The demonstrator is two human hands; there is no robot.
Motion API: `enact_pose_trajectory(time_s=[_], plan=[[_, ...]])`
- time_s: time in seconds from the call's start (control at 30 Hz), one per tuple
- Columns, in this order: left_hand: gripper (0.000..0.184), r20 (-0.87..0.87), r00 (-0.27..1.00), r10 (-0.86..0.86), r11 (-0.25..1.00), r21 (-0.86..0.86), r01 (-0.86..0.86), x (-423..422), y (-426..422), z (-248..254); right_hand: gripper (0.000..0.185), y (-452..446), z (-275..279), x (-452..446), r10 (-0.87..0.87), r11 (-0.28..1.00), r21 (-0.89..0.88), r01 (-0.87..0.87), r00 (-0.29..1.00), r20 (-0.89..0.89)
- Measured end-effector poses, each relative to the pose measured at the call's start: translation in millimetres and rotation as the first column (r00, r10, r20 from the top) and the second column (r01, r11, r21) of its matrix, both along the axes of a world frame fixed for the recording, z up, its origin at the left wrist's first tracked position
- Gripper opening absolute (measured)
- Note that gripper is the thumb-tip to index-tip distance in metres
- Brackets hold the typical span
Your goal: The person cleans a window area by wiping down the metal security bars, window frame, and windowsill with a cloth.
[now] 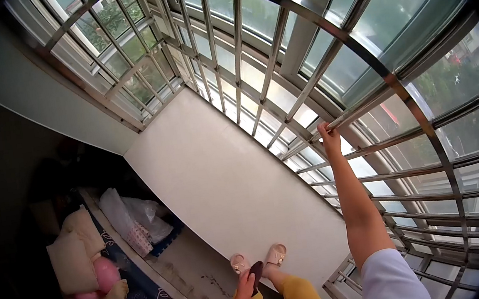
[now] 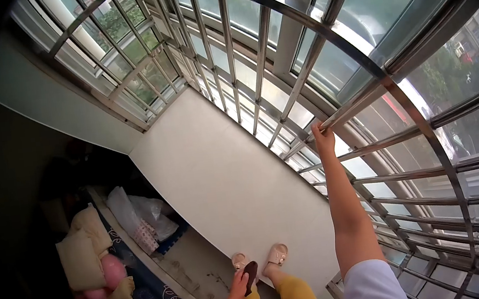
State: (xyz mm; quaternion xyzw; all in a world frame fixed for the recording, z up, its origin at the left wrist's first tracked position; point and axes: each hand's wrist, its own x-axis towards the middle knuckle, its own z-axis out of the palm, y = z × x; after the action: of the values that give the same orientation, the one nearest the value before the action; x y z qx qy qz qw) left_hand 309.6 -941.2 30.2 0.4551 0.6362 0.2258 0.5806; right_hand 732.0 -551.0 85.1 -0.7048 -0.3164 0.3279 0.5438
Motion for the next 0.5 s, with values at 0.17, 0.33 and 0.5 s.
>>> enact_pose_trajectory(time_s=[0.17,0.33,0.5], plan=[[0.032,-0.316,0.941,0.121,0.981,-0.109,-0.163,-109.0,-14.4,43.3,0.047,-109.2,39.3,-40.9,0.41,0.864,-0.453,-0.22,0.83,0.377],[0.029,-0.642,0.735,0.217,0.786,-0.332,-0.522,-179.1,-39.6,103.3,0.037,-347.8,19.8,-61.5,0.737,0.322,-0.634,-0.703,0.606,-0.298],[0.037,-0.715,0.65,0.259,0.883,-0.098,-0.46,-175.0,-44.9,107.2,0.039,-540.4,47.4,-48.6,0.801,-0.099,-0.799,-0.594,0.429,-0.418]])
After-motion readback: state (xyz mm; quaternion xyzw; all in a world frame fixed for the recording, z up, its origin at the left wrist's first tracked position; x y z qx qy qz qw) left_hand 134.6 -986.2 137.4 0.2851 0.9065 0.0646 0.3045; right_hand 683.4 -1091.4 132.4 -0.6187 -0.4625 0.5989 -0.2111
